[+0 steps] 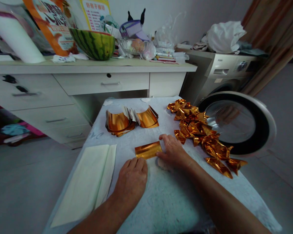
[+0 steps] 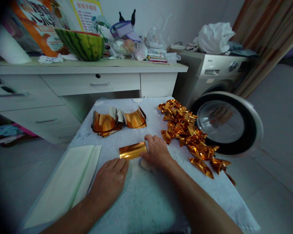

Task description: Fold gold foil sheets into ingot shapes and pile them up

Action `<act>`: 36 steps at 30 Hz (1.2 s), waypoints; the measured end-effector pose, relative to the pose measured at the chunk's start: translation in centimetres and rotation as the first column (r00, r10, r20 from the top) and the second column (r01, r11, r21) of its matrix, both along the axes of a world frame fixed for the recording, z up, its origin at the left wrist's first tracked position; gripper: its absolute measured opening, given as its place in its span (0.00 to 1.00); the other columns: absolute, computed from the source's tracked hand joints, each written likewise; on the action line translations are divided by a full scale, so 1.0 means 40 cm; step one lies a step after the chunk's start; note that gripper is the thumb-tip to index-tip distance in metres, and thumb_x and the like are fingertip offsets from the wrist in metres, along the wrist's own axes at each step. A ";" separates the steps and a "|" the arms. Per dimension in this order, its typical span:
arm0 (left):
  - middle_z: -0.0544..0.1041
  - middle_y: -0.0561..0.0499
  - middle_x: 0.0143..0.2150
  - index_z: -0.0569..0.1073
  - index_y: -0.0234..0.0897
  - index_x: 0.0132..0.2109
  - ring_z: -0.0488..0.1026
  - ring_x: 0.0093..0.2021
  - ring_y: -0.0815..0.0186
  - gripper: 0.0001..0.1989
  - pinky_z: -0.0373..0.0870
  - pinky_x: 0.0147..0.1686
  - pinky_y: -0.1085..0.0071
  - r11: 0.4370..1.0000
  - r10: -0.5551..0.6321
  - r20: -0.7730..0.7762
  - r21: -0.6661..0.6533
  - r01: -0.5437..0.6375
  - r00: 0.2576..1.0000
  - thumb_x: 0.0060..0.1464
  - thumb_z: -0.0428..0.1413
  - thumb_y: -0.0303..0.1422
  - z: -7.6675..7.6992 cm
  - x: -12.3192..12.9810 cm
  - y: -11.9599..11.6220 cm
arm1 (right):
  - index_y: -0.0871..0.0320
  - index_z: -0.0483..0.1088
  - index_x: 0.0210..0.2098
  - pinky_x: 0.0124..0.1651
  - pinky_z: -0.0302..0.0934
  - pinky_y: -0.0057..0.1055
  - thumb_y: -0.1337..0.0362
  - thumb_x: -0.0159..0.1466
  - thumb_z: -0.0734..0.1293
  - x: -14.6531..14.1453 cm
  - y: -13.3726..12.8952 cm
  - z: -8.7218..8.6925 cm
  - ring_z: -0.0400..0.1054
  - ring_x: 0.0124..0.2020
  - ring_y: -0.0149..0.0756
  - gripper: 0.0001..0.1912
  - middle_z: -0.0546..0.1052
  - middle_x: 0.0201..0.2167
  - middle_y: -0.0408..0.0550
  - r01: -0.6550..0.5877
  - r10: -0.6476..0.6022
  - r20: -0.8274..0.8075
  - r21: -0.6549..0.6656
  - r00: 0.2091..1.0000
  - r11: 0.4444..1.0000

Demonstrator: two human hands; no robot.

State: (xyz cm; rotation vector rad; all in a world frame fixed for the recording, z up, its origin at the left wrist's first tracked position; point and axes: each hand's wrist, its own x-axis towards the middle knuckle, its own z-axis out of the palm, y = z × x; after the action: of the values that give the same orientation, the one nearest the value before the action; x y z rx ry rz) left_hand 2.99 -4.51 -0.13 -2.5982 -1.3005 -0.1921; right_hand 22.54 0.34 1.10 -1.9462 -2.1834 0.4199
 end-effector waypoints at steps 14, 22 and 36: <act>0.75 0.48 0.32 0.77 0.33 0.36 0.73 0.34 0.58 0.11 0.73 0.35 0.61 1.000 -0.003 0.033 0.005 0.003 0.999 0.52 0.53 0.17 0.000 0.000 0.005 | 0.58 0.61 0.54 0.48 0.55 0.37 0.64 0.58 0.70 0.041 0.015 0.012 0.66 0.45 0.41 0.26 0.71 0.45 0.52 -0.060 0.053 -0.101 -0.064 0.993 0.996; 0.74 0.50 0.31 0.75 0.36 0.33 0.72 0.34 0.57 0.11 0.73 0.34 0.59 0.999 0.009 0.109 -0.036 -0.005 0.994 0.51 0.52 0.18 -0.004 0.000 0.021 | 0.58 0.63 0.44 0.41 0.55 0.31 0.72 0.55 0.66 0.063 0.025 0.000 0.65 0.38 0.35 0.17 0.71 0.38 0.46 -0.069 0.069 -0.170 0.005 0.983 0.998; 0.75 0.48 0.34 0.76 0.36 0.37 0.72 0.36 0.58 0.08 0.71 0.38 0.60 0.991 0.042 0.188 -0.134 -0.017 0.981 0.58 0.52 0.23 -0.005 -0.014 0.045 | 0.57 0.68 0.50 0.51 0.54 0.37 0.64 0.60 0.70 0.010 0.002 -0.004 0.59 0.46 0.41 0.19 0.69 0.47 0.51 -0.264 0.303 -0.208 0.195 0.930 0.945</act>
State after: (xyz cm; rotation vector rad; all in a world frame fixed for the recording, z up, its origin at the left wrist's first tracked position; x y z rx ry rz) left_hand 2.44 -2.72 -0.35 -2.7246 -1.4612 -0.3709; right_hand 22.95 0.41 0.94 -1.4194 -2.2654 0.4703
